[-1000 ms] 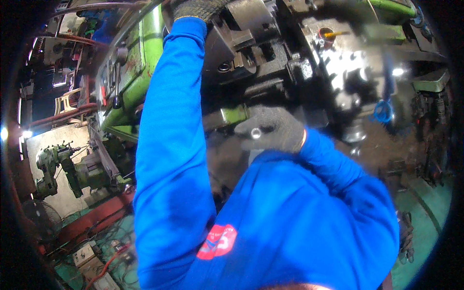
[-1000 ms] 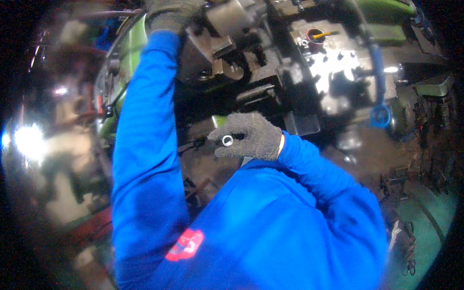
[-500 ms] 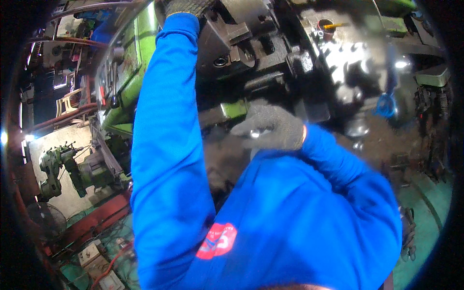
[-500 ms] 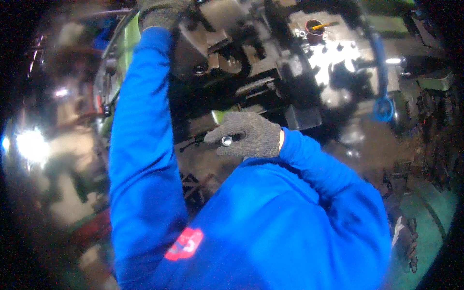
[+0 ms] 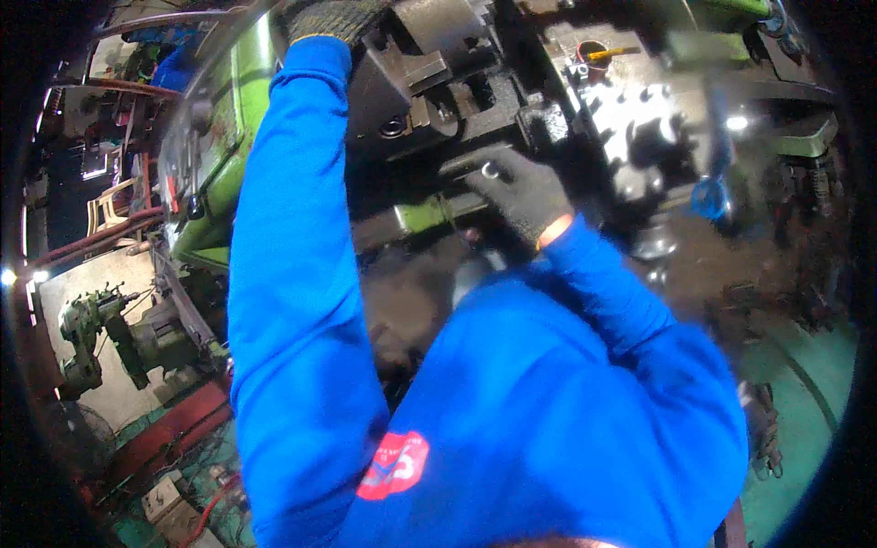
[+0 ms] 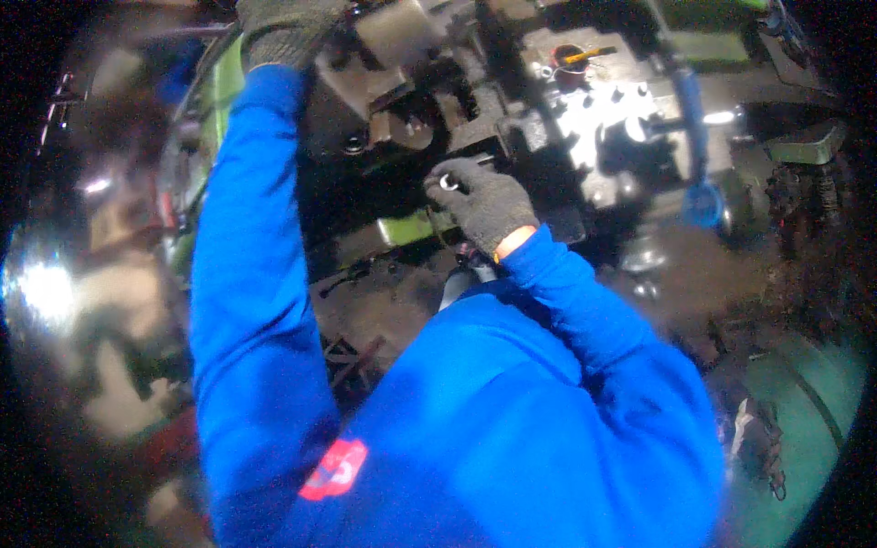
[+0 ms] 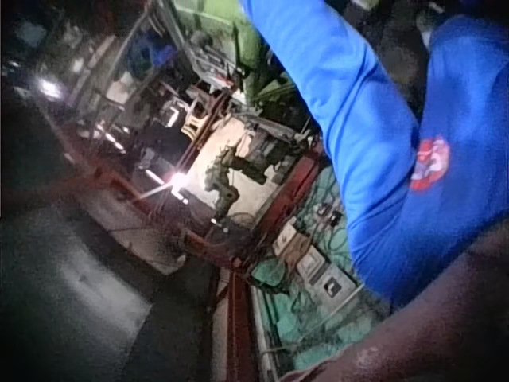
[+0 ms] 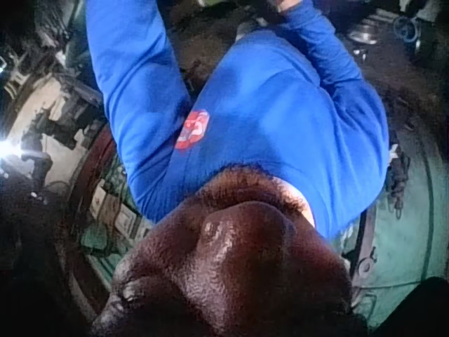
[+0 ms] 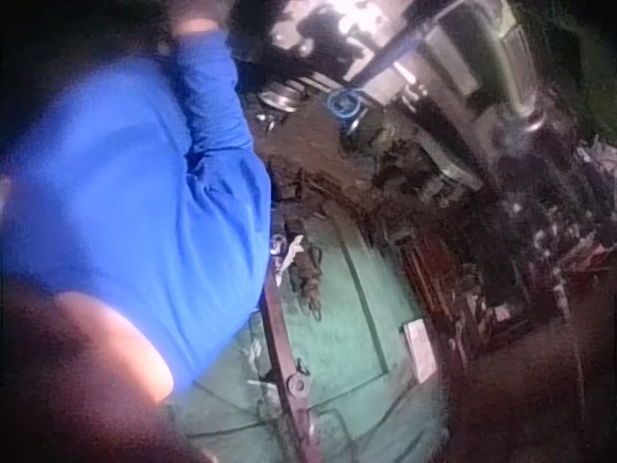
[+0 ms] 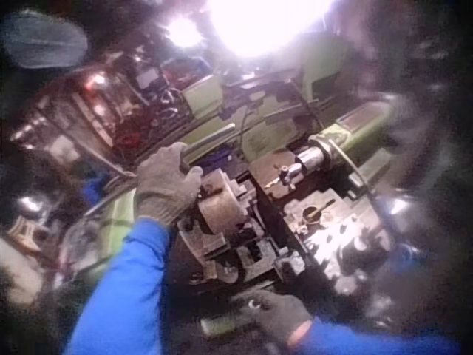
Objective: The person operates a green industrial lathe in a workshop, using a wrench to tighten the chuck and adjusting the machine's controls. The camera shakes violently throughout the process, obscuring the view of the hands and tools.
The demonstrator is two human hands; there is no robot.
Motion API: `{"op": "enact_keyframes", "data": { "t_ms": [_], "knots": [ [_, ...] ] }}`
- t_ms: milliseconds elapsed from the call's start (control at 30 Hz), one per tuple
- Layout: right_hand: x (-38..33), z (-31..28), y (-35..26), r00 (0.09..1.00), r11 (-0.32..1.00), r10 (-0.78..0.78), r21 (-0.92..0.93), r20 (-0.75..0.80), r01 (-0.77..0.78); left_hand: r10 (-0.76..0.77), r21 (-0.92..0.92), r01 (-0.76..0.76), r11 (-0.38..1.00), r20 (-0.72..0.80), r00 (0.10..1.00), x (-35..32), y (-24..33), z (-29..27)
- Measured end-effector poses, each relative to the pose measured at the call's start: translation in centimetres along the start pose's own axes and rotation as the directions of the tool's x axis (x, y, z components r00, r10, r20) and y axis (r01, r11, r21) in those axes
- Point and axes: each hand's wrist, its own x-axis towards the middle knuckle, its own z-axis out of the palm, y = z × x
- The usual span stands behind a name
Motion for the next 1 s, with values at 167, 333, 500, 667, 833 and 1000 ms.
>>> {"op": "enact_keyframes", "data": {
  "t_ms": [167, 333, 500, 667, 833, 1000],
  "knots": [
    [0.9, -1.0, 1.6, 0.758, 0.899, -0.437, -0.230, -0.484, 0.372, -0.025, 0.017, 0.025, 1.000, -0.011, 1.000, -0.6, -0.6, 0.1],
    [5.6, 1.0, 13.8, 0.955, 0.971, 0.064, -0.203, -0.289, -0.127, -0.002, 0.017, 0.002, 1.000, -0.004, 1.000, 0.2, -1.4, 0.0],
    [1.4, 0.4, 7.3, 0.853, 0.863, -0.413, -0.438, -0.319, 0.254, -0.056, 0.046, 0.051, 0.998, 0.118, 0.991, 0.3, -3.4, 2.7],
    [4.3, 4.1, 17.1, 0.883, 0.983, 0.058, -0.127, -0.466, -0.131, -0.037, -0.004, 0.038, 0.999, 0.119, 0.992, 0.4, -2.8, 0.7],
    [-2.0, 1.8, 3.6, 0.893, 0.921, -0.079, -0.375, -0.444, -0.105, -0.012, 0.025, 0.011, 1.000, 0.027, 1.000, -0.2, -2.9, 0.9],
    [-8.2, 1.1, 2.1, 0.638, 0.984, -0.097, -0.170, -0.764, -0.054, -0.020, -0.026, 0.023, 0.999, 0.081, 0.996, 0.0, -2.4, 0.6]
  ]
}}
